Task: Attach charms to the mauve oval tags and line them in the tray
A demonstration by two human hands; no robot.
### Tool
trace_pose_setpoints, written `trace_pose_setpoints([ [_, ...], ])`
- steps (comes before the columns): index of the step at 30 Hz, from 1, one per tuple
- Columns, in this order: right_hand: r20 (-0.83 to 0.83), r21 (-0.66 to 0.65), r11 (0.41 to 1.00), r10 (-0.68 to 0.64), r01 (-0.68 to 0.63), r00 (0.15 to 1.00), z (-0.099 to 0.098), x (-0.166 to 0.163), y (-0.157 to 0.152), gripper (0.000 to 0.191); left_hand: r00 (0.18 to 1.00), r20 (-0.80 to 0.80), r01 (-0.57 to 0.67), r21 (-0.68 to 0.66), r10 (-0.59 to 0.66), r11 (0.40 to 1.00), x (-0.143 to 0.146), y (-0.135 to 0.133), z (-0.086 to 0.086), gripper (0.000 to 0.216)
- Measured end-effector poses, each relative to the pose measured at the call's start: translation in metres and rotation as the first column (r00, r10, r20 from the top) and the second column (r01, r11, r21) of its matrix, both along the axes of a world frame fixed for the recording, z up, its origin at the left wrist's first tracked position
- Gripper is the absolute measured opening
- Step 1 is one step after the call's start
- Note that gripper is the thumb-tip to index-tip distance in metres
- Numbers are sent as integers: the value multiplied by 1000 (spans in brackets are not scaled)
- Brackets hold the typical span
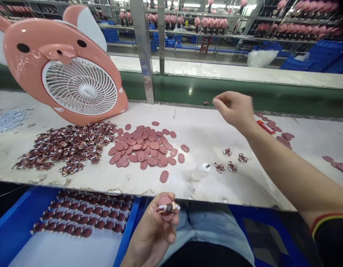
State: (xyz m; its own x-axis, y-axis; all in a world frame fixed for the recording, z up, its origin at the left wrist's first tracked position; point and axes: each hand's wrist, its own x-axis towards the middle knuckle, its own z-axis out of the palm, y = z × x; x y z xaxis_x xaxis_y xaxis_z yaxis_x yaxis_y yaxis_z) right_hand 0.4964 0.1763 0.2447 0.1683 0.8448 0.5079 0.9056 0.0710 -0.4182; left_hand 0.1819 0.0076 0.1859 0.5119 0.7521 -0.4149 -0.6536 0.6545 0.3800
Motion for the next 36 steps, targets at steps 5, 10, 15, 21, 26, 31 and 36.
trace_pose_setpoints([
  [5, 112, -328, 930, -132, 162, 985, -30, 41, 122, 34, 991, -39, -131, -88, 128, 987, -9, 1, -1, 39],
  [10, 174, -447, 863, -173, 234, 969, -39, 60, 139, 34, 982, -46, -188, -147, 184, 971, -14, 1, -10, 34],
  [15, 195, -461, 862, -132, 210, 972, -30, 77, 96, 29, 982, -61, -187, -131, 181, 974, -15, 1, -20, 36],
  [21, 129, -417, 898, -97, 143, 987, -8, 59, -28, 30, 998, 32, -58, -55, 59, 997, -3, -3, -28, 43],
  [26, -74, -20, 897, 439, -442, 895, 1, -42, -155, 7, 997, 82, 5, 49, -9, 999, 5, -15, -25, 43],
  [31, -370, 11, 725, 643, -689, 671, -16, -118, -197, 20, 999, 21, 28, 92, -30, 995, 5, -29, -21, 41],
  [36, -459, -16, 698, 631, -716, 625, -27, -129, -195, 21, 999, -49, 29, 122, -23, 992, 2, -36, -18, 43],
])
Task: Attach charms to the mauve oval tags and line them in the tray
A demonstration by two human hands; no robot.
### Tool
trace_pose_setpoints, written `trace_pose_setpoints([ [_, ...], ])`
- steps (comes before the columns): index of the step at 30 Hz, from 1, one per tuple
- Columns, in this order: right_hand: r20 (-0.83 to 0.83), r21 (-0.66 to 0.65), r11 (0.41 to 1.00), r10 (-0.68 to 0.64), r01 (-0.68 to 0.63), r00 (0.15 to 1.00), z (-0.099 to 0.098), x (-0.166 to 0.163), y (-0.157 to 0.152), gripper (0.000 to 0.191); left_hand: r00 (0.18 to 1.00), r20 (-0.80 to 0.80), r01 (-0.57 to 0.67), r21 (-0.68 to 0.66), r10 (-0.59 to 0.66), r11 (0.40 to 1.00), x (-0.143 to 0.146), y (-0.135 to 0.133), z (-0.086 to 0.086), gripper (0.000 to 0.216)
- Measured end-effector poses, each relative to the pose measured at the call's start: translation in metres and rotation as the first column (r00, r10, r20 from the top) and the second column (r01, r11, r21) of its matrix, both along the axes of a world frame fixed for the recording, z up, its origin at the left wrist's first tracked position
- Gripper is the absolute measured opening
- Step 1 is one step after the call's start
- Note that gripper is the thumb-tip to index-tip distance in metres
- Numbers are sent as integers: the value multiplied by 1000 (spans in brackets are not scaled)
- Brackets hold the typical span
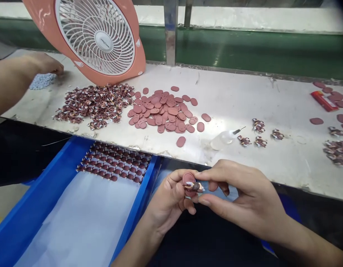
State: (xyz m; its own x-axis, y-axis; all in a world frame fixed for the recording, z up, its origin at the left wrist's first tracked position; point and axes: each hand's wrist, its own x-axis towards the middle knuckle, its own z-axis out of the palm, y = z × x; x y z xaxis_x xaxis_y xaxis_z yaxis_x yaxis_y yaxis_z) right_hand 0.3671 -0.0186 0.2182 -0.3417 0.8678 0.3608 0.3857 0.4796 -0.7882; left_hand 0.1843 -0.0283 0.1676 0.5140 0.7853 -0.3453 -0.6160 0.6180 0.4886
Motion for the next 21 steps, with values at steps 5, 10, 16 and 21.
trace_pose_setpoints([
  [5, 4, 6, 999, 35, -35, 999, 1, -5, 1, 17, 1000, -17, 9, 27, -8, 1000, -2, 0, -2, 42],
  [10, 14, 163, 983, -86, 83, 996, -5, -11, 3, 18, 995, -86, -48, 26, 50, 999, 1, 2, -4, 57],
  [16, 190, 535, 839, -235, 100, 953, -27, -20, 5, 28, 790, -387, -430, 204, 476, 880, 5, -2, 4, 35],
  [21, 206, 541, 840, -188, 49, 960, -41, -31, 10, 25, 735, -450, -435, 260, 507, 862, 4, -3, 5, 26],
])
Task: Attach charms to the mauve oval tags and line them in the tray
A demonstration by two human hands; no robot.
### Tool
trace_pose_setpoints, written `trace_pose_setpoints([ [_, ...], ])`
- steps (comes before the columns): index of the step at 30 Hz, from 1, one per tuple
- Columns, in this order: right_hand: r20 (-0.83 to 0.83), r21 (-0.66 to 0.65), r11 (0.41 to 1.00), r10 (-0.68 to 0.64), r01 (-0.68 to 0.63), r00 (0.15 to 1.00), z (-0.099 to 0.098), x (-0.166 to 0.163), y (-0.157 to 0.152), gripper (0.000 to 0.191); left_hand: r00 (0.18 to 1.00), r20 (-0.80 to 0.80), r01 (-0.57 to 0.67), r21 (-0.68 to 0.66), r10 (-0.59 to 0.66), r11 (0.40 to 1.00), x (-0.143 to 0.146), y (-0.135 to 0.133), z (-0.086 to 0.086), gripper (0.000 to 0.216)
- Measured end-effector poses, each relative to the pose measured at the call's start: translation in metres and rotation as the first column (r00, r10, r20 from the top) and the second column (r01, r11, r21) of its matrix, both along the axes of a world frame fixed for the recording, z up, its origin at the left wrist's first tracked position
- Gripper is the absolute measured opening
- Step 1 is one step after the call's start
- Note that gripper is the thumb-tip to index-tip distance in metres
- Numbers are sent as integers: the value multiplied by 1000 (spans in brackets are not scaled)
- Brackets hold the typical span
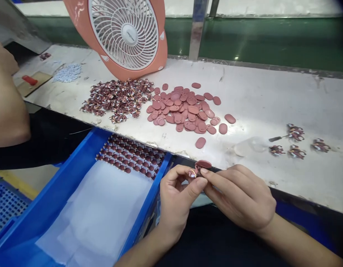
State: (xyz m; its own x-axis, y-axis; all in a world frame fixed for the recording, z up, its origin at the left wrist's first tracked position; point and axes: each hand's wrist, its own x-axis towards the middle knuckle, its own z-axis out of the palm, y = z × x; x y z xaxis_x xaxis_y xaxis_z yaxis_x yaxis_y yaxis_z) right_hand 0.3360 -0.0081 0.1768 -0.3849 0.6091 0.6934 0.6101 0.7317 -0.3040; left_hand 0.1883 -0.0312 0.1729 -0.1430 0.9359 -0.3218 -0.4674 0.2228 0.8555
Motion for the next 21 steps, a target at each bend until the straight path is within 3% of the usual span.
trace_pose_setpoints([
  [5, 74, -11, 997, 79, -79, 994, 5, -7, -1, 18, 996, 54, -61, -134, 68, 989, -11, 2, -5, 29],
  [6, 81, -5, 992, 128, -128, 989, 8, -6, -3, 15, 995, 16, -95, -156, 99, 983, -17, 2, -9, 31],
  [8, 52, -19, 977, 212, -212, 976, 14, -2, -8, 10, 964, -206, -207, -179, 169, 962, -38, 0, -23, 35],
  [9, 35, -43, 969, 243, -242, 969, 15, 1, -11, 10, 912, -361, -275, -179, 197, 945, -53, -1, -34, 37],
  [10, 23, -67, 966, 254, -252, 967, 16, 5, -13, 11, 806, -557, -349, -171, 202, 921, -69, -4, -46, 39],
  [13, 60, -148, 960, 248, -237, 967, 9, 20, -18, 13, 631, -755, -468, -187, 178, 864, -127, -13, -89, 40],
  [17, 76, -144, 974, 188, -176, 979, -3, 33, -18, 16, 430, -903, -492, -248, -14, 834, -188, -21, -135, 29],
  [21, 79, -122, 985, 131, -120, 988, -1, 33, -12, 11, 303, -915, -438, -381, -265, 814, -212, -21, -152, 29],
])
